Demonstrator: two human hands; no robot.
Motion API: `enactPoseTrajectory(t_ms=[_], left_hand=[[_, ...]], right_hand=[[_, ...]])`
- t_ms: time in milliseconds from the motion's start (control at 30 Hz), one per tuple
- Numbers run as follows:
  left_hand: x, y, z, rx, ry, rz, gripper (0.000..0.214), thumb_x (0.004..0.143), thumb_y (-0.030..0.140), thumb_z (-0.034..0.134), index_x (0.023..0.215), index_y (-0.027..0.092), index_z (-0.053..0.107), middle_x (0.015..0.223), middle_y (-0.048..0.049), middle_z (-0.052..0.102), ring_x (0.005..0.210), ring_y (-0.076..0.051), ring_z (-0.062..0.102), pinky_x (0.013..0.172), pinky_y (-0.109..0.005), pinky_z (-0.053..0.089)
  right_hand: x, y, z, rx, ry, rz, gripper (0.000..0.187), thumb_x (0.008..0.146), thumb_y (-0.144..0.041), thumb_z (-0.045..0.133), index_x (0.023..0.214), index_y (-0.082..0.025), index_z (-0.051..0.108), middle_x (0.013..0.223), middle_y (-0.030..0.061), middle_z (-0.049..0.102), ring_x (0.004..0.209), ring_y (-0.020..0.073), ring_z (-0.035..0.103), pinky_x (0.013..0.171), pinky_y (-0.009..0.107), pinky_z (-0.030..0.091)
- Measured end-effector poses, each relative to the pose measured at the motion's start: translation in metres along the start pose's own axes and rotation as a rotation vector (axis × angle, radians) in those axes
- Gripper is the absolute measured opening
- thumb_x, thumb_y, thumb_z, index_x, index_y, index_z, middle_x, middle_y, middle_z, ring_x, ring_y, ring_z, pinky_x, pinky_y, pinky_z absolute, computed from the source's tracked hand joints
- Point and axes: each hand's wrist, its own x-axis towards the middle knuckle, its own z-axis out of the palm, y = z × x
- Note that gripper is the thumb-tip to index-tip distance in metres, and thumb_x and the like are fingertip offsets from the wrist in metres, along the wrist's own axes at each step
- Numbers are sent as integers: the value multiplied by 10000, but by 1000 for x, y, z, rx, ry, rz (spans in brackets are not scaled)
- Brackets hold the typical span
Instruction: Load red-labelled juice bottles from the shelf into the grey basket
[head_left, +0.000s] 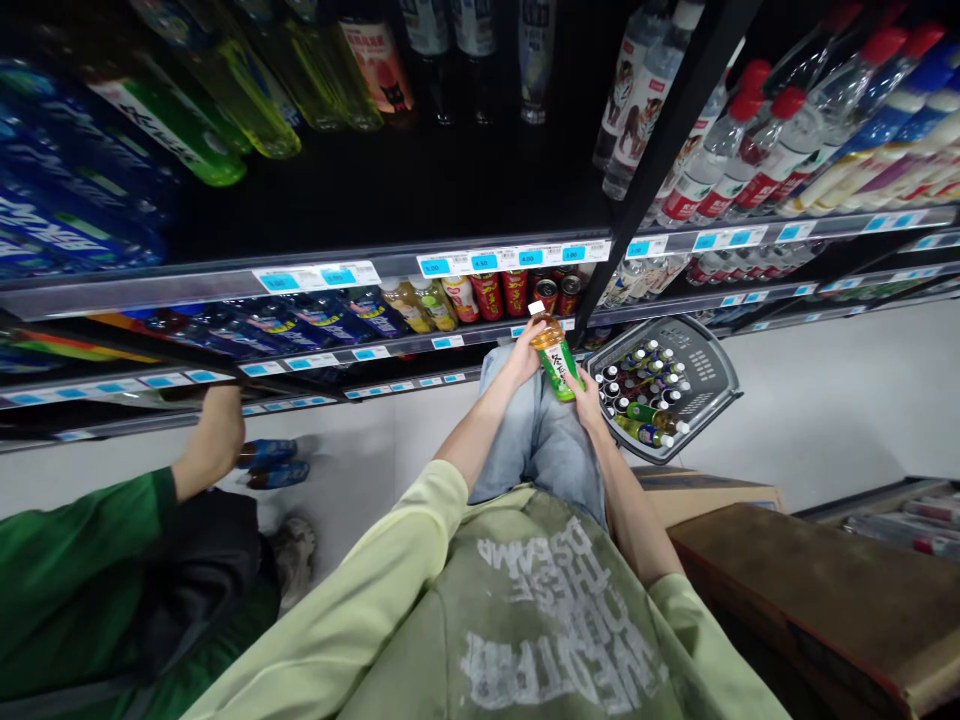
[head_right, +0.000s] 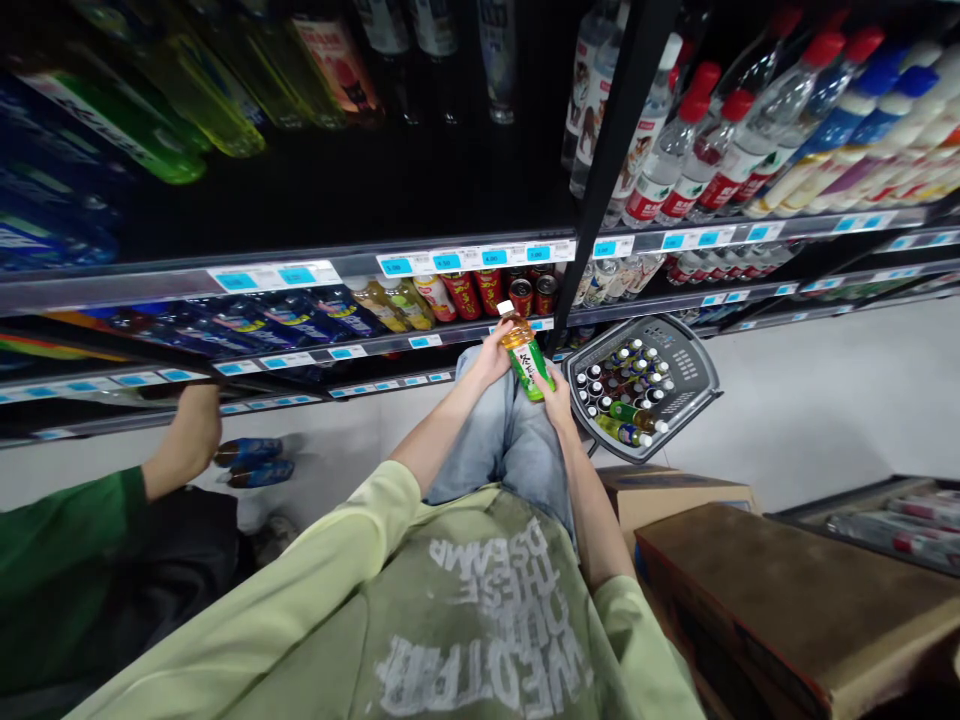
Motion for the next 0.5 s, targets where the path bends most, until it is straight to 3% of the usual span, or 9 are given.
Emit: enactPoseTrajectory(t_ms=[67, 167, 267, 367, 500], left_hand=[[0, 0, 1, 13, 9, -12, 251, 866, 292, 771, 1090, 234, 675, 1088, -76, 815, 1133, -291, 751, 1019, -393, 550], [1, -2, 1, 4, 11, -22, 209, 883, 273, 756, 1077, 238, 686, 1106, -80, 820, 1151, -300, 748, 1031, -403, 549], [1, -1, 0, -7, -18, -26, 213, 874, 277, 776, 1065, 243, 690, 1091, -75, 822, 1163, -309, 750, 1027, -412, 559], [1, 2, -1, 0, -39, -47, 277, 839, 308, 823, 1072, 248, 685, 1077, -57, 824, 1154, -314, 760, 1009, -418, 581], [1, 11, -3, 96, -54, -121, 389, 797, 426, 843, 1091, 225, 683, 1044, -63, 820, 992, -304, 788, 886, -408, 617]], right_hand=[[1, 0, -1, 46, -22, 43, 658, 803, -807, 761, 1058, -201, 767, 844, 59, 743, 662, 213, 653, 504, 339, 583], [2, 0, 0, 72, -33, 58, 676, 805, -863, 720, 947, -204, 772, 755, 56, 721, 613, 211, 635, 474, 338, 560], [2, -2, 0, 22, -29, 44, 692, 812, -891, 684, 911, -210, 758, 749, 53, 706, 632, 213, 624, 518, 348, 558], [-1, -7, 0, -131, 5, -62, 696, 845, -896, 635, 856, -208, 737, 758, 43, 688, 705, 211, 618, 629, 345, 551], [-8, -13, 3, -308, -58, -129, 744, 842, -934, 596, 712, -209, 692, 660, 14, 622, 673, 191, 590, 663, 330, 512]])
